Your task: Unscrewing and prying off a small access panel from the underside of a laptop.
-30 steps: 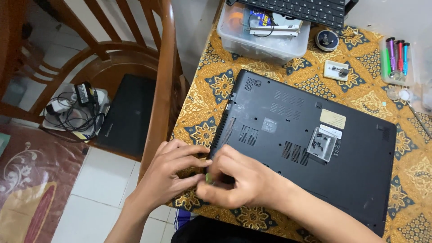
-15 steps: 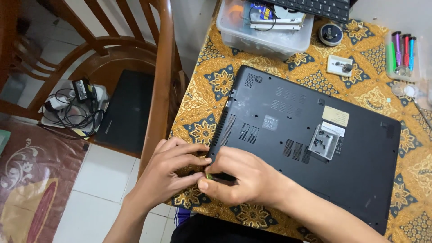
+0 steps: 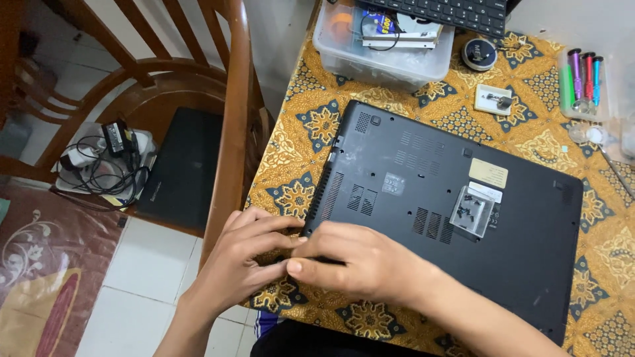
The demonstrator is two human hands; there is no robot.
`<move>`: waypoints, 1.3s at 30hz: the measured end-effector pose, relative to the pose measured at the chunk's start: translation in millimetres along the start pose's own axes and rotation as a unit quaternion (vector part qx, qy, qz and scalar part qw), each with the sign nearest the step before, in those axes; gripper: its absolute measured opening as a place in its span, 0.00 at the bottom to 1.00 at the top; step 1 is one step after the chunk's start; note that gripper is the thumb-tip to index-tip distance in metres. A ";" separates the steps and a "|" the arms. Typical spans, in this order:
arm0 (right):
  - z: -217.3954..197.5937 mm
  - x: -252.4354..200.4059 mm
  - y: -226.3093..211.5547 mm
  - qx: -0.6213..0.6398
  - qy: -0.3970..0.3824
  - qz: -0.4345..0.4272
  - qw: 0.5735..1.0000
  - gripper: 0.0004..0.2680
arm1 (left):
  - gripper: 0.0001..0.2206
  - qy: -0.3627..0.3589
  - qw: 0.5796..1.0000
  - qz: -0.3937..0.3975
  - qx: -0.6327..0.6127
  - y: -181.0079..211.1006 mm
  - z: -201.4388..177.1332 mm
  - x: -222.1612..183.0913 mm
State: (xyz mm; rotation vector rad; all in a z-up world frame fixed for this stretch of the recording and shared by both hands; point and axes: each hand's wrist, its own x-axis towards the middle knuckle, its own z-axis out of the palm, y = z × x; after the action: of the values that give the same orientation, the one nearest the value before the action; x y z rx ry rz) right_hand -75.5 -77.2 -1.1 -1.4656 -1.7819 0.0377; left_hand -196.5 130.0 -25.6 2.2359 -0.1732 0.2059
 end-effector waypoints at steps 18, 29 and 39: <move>13.7 12.6 -16.6 0.006 0.104 0.071 0.992 0.11 | 0.11 -0.002 0.999 -0.020 0.025 -6.6 2.8 -2.6; 35.3 13.1 -22.0 -0.125 0.178 0.066 0.974 0.08 | 0.14 -0.009 0.999 -0.036 0.018 -9.6 3.6 -6.6; -67.4 -16.9 -42.3 -0.134 0.227 0.258 0.929 0.05 | 0.17 -0.052 0.995 -0.013 0.081 4.3 -6.3 9.7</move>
State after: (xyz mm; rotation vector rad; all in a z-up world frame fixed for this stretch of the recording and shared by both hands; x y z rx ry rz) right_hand -70.0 -135.3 55.6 -1.9238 -1.0267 -0.2660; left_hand -188.4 131.7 -16.5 2.4108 -0.1890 0.0908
